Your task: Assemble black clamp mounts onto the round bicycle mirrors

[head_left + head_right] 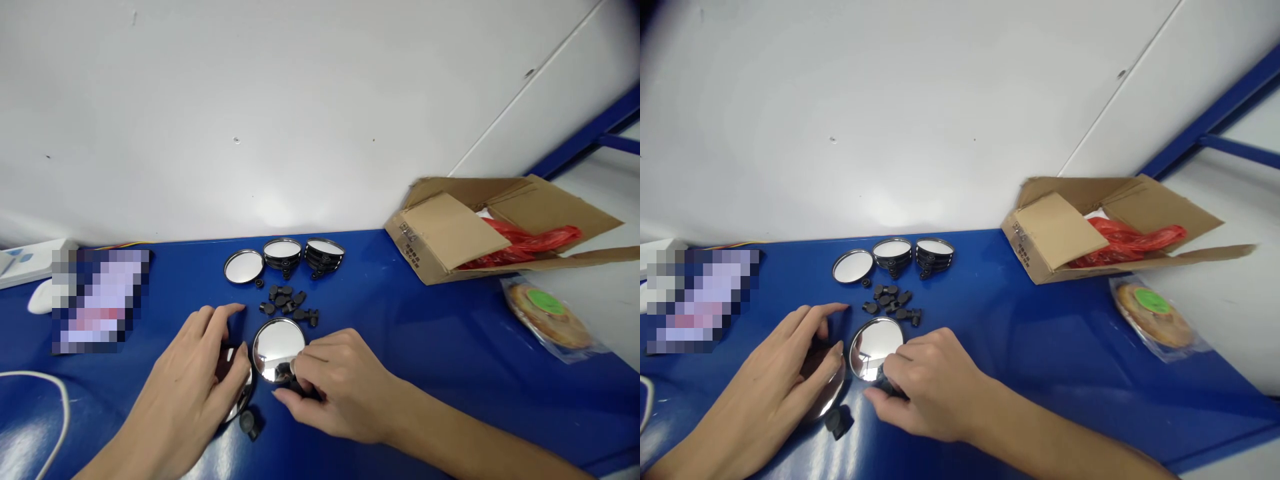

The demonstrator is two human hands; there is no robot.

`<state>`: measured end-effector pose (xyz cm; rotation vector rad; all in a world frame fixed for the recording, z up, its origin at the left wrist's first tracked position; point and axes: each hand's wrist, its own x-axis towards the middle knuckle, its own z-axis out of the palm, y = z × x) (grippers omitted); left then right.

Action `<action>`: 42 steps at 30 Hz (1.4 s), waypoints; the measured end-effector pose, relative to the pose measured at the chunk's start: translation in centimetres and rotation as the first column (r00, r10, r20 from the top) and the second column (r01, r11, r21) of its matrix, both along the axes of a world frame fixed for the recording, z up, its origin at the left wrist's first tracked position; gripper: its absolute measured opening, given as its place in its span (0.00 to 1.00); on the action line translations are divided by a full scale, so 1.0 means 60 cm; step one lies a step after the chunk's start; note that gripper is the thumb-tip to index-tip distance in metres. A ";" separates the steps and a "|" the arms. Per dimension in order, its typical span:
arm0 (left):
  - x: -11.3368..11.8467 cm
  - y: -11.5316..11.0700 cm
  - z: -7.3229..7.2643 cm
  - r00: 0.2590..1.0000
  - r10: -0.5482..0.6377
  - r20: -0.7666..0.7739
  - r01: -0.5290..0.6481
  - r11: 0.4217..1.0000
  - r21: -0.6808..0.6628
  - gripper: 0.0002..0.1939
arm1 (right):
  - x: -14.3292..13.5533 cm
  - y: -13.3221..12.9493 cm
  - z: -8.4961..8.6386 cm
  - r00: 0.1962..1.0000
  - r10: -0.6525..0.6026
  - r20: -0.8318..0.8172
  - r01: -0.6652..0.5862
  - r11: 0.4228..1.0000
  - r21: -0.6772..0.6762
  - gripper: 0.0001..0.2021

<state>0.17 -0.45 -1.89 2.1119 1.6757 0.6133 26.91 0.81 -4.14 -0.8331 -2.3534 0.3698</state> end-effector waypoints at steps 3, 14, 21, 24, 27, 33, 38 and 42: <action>0.002 0.001 0.003 1.000 0.013 0.022 -0.013 1.000 -0.008 0.22 | 0.000 0.002 0.000 1.000 0.007 -0.004 -0.007 1.000 0.007 0.20; 0.002 0.005 0.004 0.999 0.013 0.037 -0.013 1.000 0.011 0.21 | 0.002 0.001 0.009 0.999 0.028 0.035 -0.027 0.999 -0.029 0.19; -0.002 0.001 -0.004 0.999 0.038 0.008 -0.038 0.999 -0.015 0.23 | -0.001 -0.002 0.006 1.000 0.012 -0.009 -0.012 1.000 -0.018 0.20; -0.004 0.001 -0.006 0.999 0.041 0.022 -0.040 0.999 -0.022 0.23 | -0.003 -0.005 0.006 1.000 0.003 -0.019 -0.003 1.000 -0.019 0.19; -0.006 0.005 -0.006 0.999 0.047 0.015 -0.047 0.999 0.006 0.25 | -0.005 -0.007 0.008 1.000 -0.012 -0.022 0.012 1.000 -0.013 0.20; -0.009 0.018 -0.001 0.999 0.015 -0.051 -0.007 0.988 0.157 0.28 | -0.008 -0.009 0.007 0.999 -0.048 -0.022 0.048 0.999 -0.019 0.20; -0.009 0.026 -0.003 0.988 -0.093 -0.121 0.113 0.979 0.171 0.29 | -0.012 -0.014 0.008 0.996 -0.082 -0.042 0.081 0.996 -0.036 0.19; -0.015 0.029 -0.010 0.976 -0.152 -0.157 0.179 0.968 0.176 0.35 | -0.014 -0.015 0.010 0.995 -0.079 -0.054 0.077 0.997 -0.032 0.18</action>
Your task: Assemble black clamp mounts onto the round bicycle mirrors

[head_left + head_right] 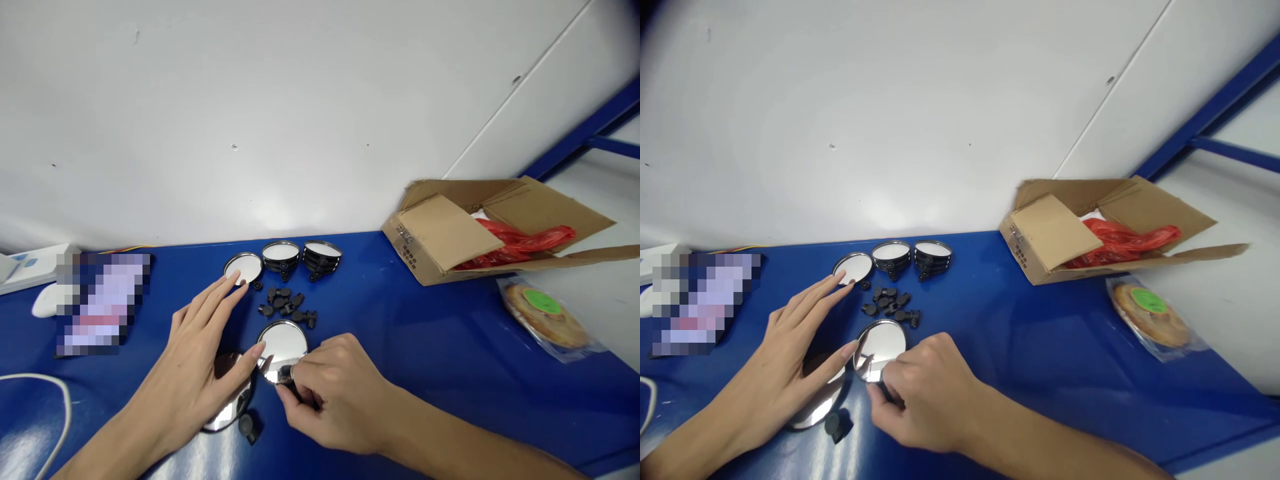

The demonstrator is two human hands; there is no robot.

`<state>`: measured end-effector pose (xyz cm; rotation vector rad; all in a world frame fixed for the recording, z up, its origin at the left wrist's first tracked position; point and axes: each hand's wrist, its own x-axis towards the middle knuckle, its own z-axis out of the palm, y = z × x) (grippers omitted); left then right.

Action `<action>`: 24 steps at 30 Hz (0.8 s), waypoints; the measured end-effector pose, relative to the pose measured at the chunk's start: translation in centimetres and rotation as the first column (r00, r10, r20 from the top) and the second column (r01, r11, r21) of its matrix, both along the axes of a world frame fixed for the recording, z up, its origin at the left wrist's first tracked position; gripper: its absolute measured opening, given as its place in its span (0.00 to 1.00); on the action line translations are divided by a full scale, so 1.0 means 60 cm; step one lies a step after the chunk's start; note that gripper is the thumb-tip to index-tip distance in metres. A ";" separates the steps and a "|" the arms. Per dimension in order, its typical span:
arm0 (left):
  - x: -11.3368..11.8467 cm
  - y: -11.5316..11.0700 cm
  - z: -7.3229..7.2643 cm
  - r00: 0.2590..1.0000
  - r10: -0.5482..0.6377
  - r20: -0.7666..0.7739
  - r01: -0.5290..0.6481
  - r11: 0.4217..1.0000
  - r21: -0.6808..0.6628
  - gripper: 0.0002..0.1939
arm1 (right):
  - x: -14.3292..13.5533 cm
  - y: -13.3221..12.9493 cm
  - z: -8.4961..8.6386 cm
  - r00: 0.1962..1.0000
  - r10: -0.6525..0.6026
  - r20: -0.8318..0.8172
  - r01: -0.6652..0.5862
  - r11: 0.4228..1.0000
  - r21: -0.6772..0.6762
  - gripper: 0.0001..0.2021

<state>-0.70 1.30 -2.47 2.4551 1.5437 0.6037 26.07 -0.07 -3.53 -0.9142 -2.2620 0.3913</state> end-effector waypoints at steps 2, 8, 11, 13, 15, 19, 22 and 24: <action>-0.003 0.001 -0.003 0.999 -0.027 -0.029 0.027 1.000 0.006 0.37 | 0.000 0.001 0.001 1.000 0.003 -0.004 -0.003 1.000 0.003 0.18; -0.004 0.002 -0.009 0.996 -0.030 -0.089 0.032 0.999 0.025 0.37 | 0.003 0.002 -0.001 1.000 0.016 0.012 -0.016 1.000 -0.010 0.19; 0.001 0.000 -0.007 0.996 -0.015 -0.085 0.018 0.999 0.041 0.36 | 0.003 0.002 -0.002 0.999 0.012 0.030 -0.012 1.000 -0.005 0.18; 0.004 -0.001 -0.004 0.997 -0.007 -0.074 0.011 0.998 0.055 0.35 | 0.003 0.003 0.000 1.000 0.007 0.024 -0.008 1.000 0.023 0.18; 0.006 -0.003 0.001 0.998 0.001 -0.064 0.004 0.997 0.075 0.34 | 0.005 0.005 0.003 1.000 -0.006 0.007 0.006 0.999 0.053 0.19; 0.007 -0.002 0.009 0.998 0.016 -0.061 -0.010 0.995 0.104 0.32 | 0.013 0.015 0.012 0.997 -0.075 -0.006 0.075 0.996 0.054 0.17; 0.007 -0.001 0.011 0.998 0.017 -0.067 -0.009 0.993 0.118 0.31 | 0.023 0.029 0.020 0.984 -0.175 0.014 0.175 0.985 -0.002 0.08; 0.007 -0.001 0.011 0.998 0.017 -0.063 -0.009 0.992 0.130 0.30 | 0.029 0.039 0.025 0.966 -0.251 0.057 0.254 0.965 -0.059 0.04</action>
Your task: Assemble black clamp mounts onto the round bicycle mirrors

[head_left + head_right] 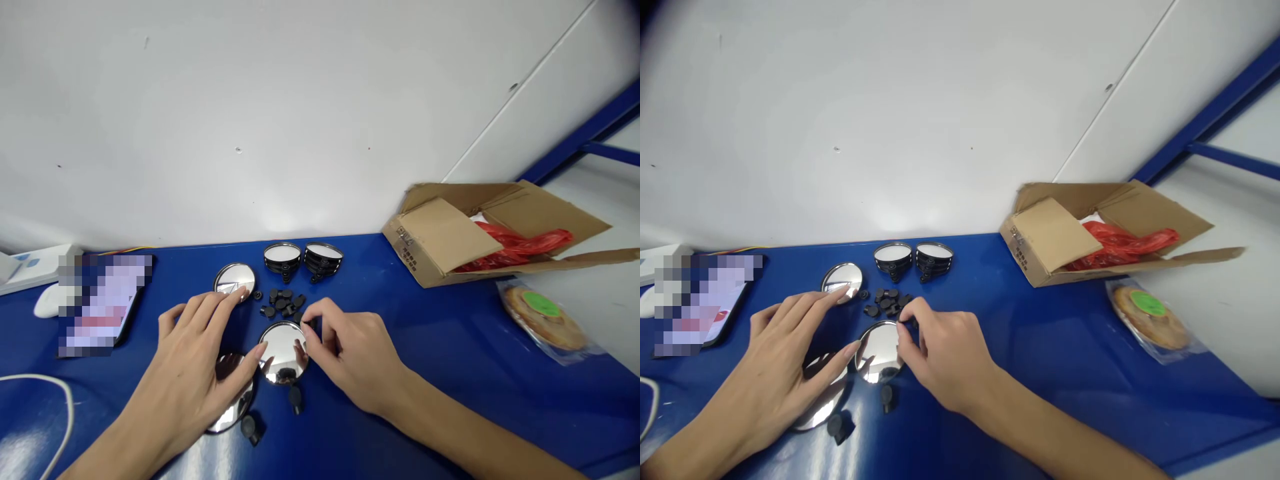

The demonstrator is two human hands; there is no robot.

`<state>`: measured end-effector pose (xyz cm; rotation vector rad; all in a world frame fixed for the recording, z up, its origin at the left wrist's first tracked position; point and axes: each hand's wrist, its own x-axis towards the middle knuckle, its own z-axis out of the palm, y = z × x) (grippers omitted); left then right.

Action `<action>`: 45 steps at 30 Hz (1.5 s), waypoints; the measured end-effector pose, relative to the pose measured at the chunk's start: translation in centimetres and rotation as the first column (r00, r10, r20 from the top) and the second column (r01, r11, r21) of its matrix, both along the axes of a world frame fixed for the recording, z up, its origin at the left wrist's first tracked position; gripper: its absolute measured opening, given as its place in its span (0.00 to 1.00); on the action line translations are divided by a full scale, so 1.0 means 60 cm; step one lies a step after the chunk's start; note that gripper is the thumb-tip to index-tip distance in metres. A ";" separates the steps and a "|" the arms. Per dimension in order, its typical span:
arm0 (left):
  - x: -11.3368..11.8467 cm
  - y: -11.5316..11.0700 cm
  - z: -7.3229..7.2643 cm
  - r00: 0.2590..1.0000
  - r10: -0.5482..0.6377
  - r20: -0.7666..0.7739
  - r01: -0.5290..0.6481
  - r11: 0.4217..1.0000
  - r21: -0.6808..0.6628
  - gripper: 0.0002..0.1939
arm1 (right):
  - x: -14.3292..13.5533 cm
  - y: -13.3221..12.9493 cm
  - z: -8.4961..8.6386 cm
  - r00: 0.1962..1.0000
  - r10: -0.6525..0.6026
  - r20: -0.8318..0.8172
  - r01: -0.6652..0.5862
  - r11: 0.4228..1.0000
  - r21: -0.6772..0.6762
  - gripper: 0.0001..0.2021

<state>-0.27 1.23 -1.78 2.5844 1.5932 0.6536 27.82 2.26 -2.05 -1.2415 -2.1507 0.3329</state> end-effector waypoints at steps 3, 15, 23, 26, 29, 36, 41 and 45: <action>-0.001 -0.001 0.003 0.999 0.006 0.032 -0.006 1.000 0.009 0.26 | 0.007 0.013 0.005 0.992 -0.069 0.105 0.080 0.992 -0.102 0.05; -0.025 0.022 -0.022 0.966 0.206 0.154 -0.194 0.977 -0.089 0.27 | 0.010 0.022 0.005 0.951 -0.055 0.303 0.134 0.960 -0.247 0.06; -0.027 0.027 -0.028 0.946 0.242 0.213 -0.198 0.958 -0.207 0.30 | 0.011 0.022 0.015 0.944 -0.102 0.313 0.194 0.941 -0.278 0.09; -0.023 0.028 -0.022 0.917 0.296 0.266 -0.237 0.943 -0.231 0.34 | 0.011 0.021 0.018 0.937 -0.139 0.320 0.234 0.931 -0.280 0.10; -0.021 0.027 -0.016 0.872 0.368 0.323 -0.283 0.917 -0.281 0.37 | 0.012 0.022 0.019 0.932 -0.183 0.313 0.265 0.933 -0.245 0.07; -0.018 0.021 0.000 0.823 0.404 0.399 -0.307 0.908 -0.287 0.36 | 0.018 0.025 0.014 0.931 -0.196 0.307 0.270 0.938 -0.218 0.03; -0.009 0.014 0.010 0.761 0.462 0.455 -0.353 0.884 -0.308 0.34 | 0.024 0.026 0.016 0.955 -0.222 0.195 0.268 0.928 -0.258 0.04; 0.001 -0.005 0.022 0.670 0.436 0.601 -0.311 0.900 -0.305 0.30 | 0.023 0.022 0.029 0.984 -0.169 -0.054 0.147 0.945 -0.294 0.03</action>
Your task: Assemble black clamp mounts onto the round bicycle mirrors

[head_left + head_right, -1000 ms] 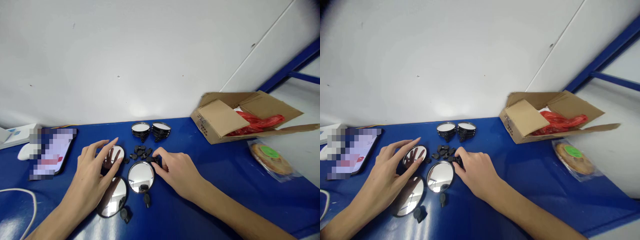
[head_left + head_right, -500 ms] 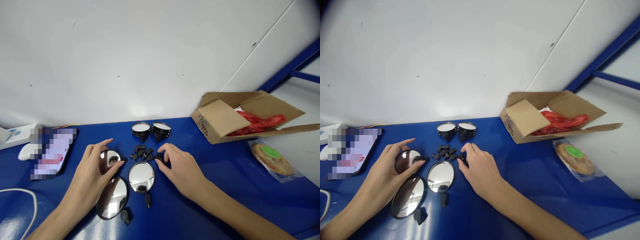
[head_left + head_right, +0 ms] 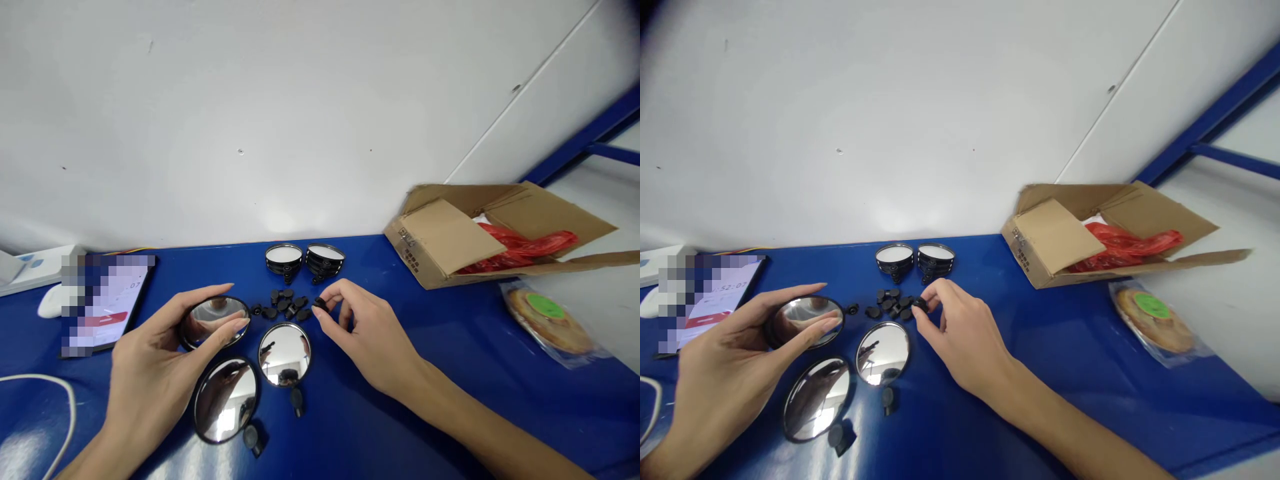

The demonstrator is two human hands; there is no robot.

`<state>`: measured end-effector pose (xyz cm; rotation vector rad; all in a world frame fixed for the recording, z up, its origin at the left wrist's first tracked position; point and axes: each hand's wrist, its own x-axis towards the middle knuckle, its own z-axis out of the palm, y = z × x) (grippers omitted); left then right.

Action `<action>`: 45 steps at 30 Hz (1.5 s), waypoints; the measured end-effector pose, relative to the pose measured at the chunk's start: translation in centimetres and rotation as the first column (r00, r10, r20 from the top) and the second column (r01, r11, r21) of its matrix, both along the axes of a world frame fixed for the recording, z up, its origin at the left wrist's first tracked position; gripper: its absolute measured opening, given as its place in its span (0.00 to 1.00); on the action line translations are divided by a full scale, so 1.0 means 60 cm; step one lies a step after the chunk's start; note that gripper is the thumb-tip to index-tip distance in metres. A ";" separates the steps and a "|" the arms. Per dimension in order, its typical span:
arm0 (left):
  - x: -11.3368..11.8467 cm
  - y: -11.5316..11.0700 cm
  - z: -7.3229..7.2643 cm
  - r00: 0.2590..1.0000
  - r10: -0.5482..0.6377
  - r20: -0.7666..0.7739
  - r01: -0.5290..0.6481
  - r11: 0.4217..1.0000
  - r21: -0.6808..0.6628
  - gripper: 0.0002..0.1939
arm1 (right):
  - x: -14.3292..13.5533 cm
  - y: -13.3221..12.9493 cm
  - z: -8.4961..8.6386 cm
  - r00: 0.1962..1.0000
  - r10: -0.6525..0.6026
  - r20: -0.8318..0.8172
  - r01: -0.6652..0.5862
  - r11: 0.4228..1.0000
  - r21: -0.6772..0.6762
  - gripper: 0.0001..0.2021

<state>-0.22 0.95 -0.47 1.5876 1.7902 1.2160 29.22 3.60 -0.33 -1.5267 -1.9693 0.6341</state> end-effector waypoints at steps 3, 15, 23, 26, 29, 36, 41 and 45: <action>0.007 -0.018 0.011 0.996 -0.081 0.035 0.076 0.989 0.124 0.14 | -0.007 -0.010 0.010 0.969 0.155 -0.191 -0.164 0.986 -0.030 0.03; 0.011 -0.029 0.025 0.881 -0.467 -0.072 0.466 0.835 0.293 0.12 | -0.031 -0.044 -0.006 0.859 0.359 -0.365 -0.280 0.926 0.253 0.06; 0.009 -0.038 0.017 0.903 -0.426 0.057 0.411 0.894 0.178 0.11 | -0.029 -0.041 0.003 0.861 0.281 -0.424 -0.254 0.960 0.121 0.04; 0.007 -0.035 0.016 0.871 -0.489 0.047 0.476 0.863 0.172 0.12 | -0.030 -0.042 0.003 0.847 0.266 -0.461 -0.262 0.962 0.075 0.04; 0.007 -0.033 0.013 0.851 -0.525 0.032 0.511 0.839 0.188 0.15 | -0.030 -0.041 0.005 0.839 0.240 -0.489 -0.276 0.961 -0.002 0.03; 0.018 -0.041 0.011 0.843 -0.535 0.061 0.515 0.834 0.196 0.12 | -0.029 -0.030 0.000 0.797 0.114 -0.593 -0.318 0.914 -0.251 0.08; 0.031 -0.049 0.017 0.859 -0.481 0.176 0.457 0.875 0.158 0.07 | -0.035 -0.035 -0.002 0.741 0.067 -0.668 -0.335 0.899 -0.281 0.15; 0.032 -0.052 0.015 0.876 -0.429 0.220 0.410 0.903 0.130 0.04 | -0.042 -0.041 -0.003 0.690 0.055 -0.722 -0.341 0.904 -0.257 0.16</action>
